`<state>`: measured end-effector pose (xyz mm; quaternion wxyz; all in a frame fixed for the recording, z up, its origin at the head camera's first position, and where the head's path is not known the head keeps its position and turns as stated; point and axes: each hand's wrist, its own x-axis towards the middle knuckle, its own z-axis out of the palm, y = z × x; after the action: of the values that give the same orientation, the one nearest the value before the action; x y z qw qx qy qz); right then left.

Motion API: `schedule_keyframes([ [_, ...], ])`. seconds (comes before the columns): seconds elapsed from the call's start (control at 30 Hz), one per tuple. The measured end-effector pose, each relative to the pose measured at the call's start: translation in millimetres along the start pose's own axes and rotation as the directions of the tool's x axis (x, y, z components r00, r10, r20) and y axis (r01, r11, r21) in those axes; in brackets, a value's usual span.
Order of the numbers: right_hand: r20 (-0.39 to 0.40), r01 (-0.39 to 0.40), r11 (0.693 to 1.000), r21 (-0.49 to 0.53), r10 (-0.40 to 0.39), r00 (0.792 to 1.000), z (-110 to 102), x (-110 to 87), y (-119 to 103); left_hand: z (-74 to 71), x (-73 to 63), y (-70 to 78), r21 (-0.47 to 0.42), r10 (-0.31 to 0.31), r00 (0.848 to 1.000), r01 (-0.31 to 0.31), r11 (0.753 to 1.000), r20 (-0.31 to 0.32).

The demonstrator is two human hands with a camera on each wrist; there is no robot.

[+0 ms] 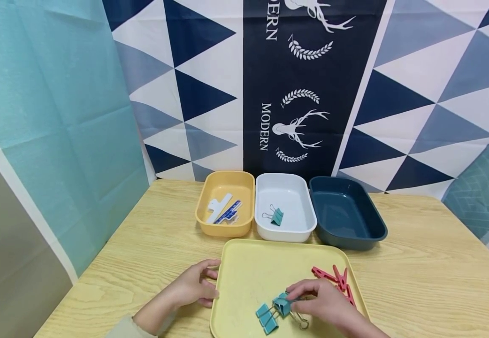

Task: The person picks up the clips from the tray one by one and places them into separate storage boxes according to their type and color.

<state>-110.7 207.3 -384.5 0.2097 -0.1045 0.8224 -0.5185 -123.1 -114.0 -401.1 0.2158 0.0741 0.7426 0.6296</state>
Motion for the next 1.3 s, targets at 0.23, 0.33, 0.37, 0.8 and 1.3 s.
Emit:
schedule_keyframes([
  [0.23, -0.072, 0.022, 0.993, 0.112, -0.014, 0.997, 0, 0.6, 2, 0.2, -0.7, -0.9, -0.011, 0.0, 1.0, 0.0, 1.0, 0.006],
  [0.33, -0.082, 0.019, 0.99, 0.14, -0.008, 0.997, -1, 1.5, 3, 0.7, -0.7, -0.3, -0.01, -0.001, 1.0, 0.001, 1.0, 0.006],
  [0.37, -0.086, 0.02, 0.99, 0.142, -0.007, 0.996, -1, 1.7, 3, 0.7, -0.8, 0.0, -0.009, -0.001, 1.0, 0.001, 1.0, 0.006],
  [0.8, -0.247, 0.069, 0.996, 0.062, -0.051, 0.968, -1, 4.2, 1, 1.1, -0.5, 0.6, -0.015, -0.004, 1.0, 0.004, 1.0, 0.003],
  [1.3, -0.398, 0.053, 0.995, 0.081, -0.017, 0.917, -6, 10.8, -8, 0.1, 0.0, 0.6, -0.015, -0.007, 1.0, 0.007, 1.0, 0.003],
])
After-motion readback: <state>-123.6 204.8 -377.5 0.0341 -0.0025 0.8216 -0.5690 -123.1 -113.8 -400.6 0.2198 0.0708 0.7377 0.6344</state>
